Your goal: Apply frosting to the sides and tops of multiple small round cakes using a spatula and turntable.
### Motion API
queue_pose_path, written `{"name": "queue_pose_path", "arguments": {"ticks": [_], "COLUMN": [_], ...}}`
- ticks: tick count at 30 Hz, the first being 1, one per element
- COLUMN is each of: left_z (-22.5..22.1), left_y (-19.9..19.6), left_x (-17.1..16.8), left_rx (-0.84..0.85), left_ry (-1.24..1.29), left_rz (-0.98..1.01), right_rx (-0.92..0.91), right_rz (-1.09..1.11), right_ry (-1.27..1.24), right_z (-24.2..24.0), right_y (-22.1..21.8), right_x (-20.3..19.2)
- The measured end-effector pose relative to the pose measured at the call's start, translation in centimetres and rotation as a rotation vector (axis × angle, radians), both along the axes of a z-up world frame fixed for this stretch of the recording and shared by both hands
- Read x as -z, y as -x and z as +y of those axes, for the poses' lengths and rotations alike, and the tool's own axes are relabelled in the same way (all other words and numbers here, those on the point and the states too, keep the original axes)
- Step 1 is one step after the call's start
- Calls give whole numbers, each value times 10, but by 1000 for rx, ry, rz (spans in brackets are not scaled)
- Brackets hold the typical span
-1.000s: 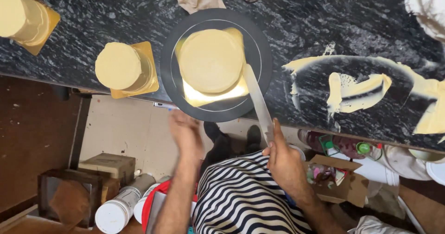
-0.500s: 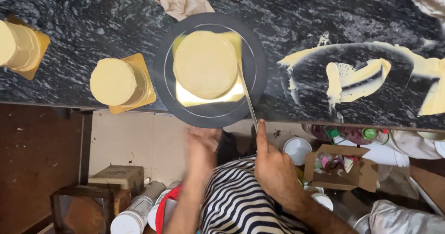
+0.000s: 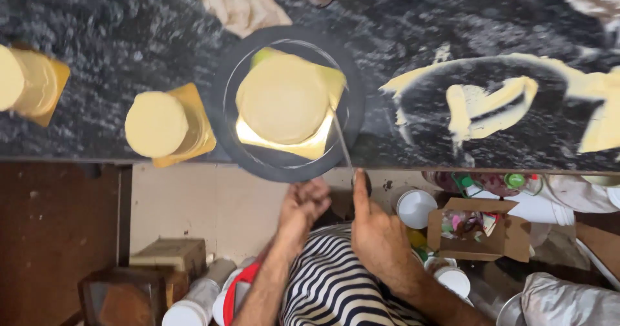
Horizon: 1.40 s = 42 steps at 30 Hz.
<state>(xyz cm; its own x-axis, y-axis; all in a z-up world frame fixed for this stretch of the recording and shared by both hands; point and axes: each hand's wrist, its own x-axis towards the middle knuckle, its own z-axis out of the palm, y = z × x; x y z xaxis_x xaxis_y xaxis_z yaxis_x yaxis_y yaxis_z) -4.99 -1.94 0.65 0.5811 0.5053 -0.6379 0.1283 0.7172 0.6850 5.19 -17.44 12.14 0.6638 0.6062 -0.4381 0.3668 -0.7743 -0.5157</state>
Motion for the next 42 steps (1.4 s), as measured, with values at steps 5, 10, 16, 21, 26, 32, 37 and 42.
{"name": "queue_pose_path", "arguments": {"ticks": [5, 10, 16, 21, 26, 32, 37, 42], "left_z": [2, 23, 6, 20, 20, 26, 6, 1], "left_y": [5, -2, -25, -19, -30, -16, -38, -34], "left_x": [16, 25, 8, 5, -1, 34, -9, 7], "left_rx": [162, -139, -171, -153, -101, -134, -219, -238], "left_ry": [155, 112, -53, -111, -77, -73, -71, -88], "left_rz": [-132, -352, -109, 10, 5, 21, 89, 35], "right_rx": [122, 765, 885, 713, 433, 642, 748, 493], "right_rz": [-128, 352, -190, -504, -353, 76, -579, -334], "right_ry": [-359, -291, 117, 28, 110, -647, -115, 11], "right_z": [-53, -169, -327, -310, -183, -295, -352, -184], "right_y": [-21, -92, -102, -51, -21, -96, -212, -202], "right_x": [-2, 21, 159, 318, 311, 264, 254, 169]}}
